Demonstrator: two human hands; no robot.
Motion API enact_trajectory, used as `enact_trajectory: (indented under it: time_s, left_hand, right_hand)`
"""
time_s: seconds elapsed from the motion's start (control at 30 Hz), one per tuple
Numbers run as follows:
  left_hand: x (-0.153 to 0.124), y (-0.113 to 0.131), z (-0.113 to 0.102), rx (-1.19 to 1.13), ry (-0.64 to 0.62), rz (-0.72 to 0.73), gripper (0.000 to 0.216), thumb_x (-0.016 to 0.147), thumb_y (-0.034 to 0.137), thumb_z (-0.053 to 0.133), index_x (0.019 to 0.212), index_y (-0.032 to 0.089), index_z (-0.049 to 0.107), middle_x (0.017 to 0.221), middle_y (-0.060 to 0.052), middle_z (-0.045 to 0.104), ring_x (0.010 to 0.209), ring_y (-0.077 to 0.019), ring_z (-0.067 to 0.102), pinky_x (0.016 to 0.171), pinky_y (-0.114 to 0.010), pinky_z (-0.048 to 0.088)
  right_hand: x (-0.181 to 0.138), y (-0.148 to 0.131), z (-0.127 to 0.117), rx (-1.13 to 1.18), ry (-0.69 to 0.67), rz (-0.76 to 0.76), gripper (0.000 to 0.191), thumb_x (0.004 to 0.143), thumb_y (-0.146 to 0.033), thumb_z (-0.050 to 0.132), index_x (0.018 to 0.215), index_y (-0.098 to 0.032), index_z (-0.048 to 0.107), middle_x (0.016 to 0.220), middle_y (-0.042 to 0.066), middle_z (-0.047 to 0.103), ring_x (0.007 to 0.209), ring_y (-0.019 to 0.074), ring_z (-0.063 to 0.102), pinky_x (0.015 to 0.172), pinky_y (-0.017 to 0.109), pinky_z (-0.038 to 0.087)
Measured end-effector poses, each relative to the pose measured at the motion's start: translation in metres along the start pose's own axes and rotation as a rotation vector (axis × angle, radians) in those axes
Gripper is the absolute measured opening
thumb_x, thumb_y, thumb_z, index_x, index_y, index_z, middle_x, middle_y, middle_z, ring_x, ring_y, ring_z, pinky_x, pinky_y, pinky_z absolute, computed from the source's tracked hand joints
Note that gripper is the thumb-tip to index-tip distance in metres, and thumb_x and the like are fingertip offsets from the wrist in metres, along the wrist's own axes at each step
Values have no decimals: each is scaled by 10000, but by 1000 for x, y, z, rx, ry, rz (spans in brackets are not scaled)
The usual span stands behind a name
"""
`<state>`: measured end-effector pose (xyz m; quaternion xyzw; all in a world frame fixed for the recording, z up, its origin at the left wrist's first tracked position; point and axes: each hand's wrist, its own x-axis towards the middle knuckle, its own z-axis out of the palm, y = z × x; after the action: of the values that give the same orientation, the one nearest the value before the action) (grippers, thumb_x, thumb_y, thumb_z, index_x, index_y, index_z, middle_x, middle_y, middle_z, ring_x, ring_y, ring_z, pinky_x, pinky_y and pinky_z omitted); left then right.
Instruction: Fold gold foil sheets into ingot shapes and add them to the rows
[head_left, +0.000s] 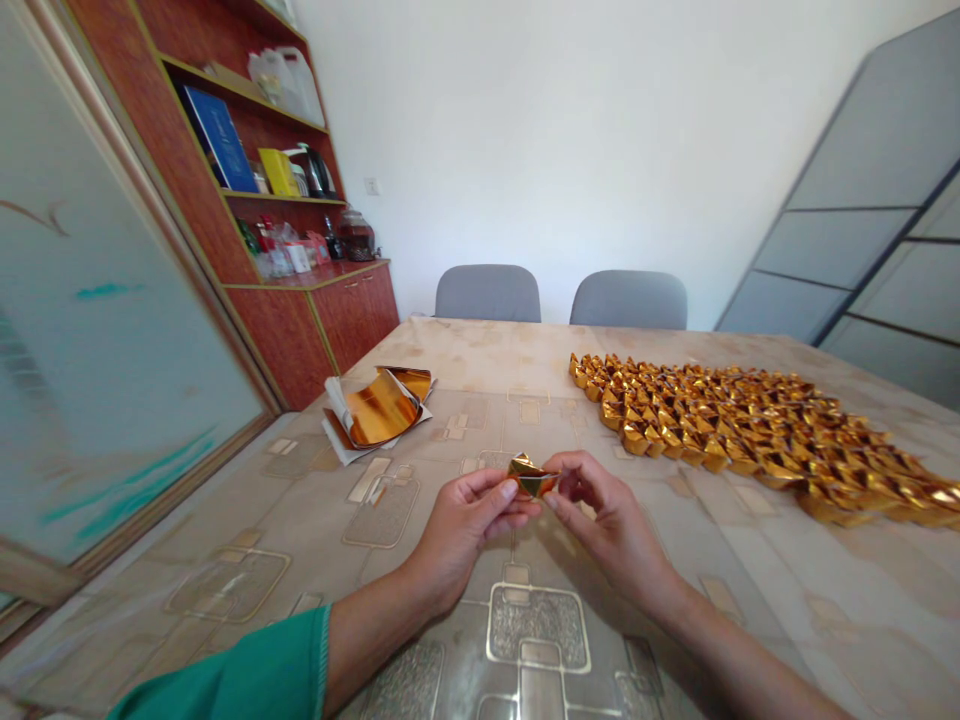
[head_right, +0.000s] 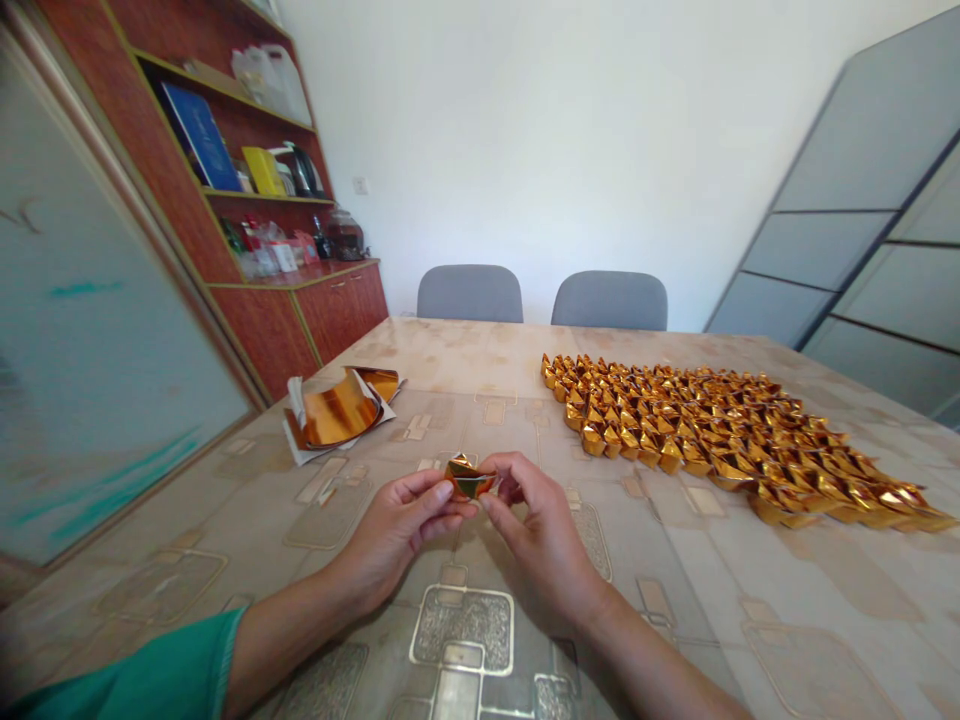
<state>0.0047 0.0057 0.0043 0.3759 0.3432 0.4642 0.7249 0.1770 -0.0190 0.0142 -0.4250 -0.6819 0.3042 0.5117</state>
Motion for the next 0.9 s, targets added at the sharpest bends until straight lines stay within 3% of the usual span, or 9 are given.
enact_trajectory:
  time_s: [0.2,0.5,0.9]
  left_hand:
    - [0,1,0,-4,54,36,347,657,375,853,849,120,718,802,-58,751,742,-156,722,695,-212,568]
    - [0,2,-2,56,51,65,354,666,406,836,814,118,691,739,-56,737,654,-123,685,617,-193,537]
    - [-1,2,-3,94,63,79,351,693,426,812,801,118,682,720,-62,725,635,-127,662,596,-202,509]
  right_hand:
    - [3,-1,-5,-23,-26,-57,185,858,-77,490,752,-218,548,801,1,578,716,148,552,636,269,434]
    - [5,1,-10,-116,-153,-197,304,847,-29,517,1004,-258,641,932,22,613,827,166,579,708,298,472]
    - [7,2,-12,-95,-166,-123,144,882,-157,597,907,-263,690,887,24,666,801,182,629,711,332,497]
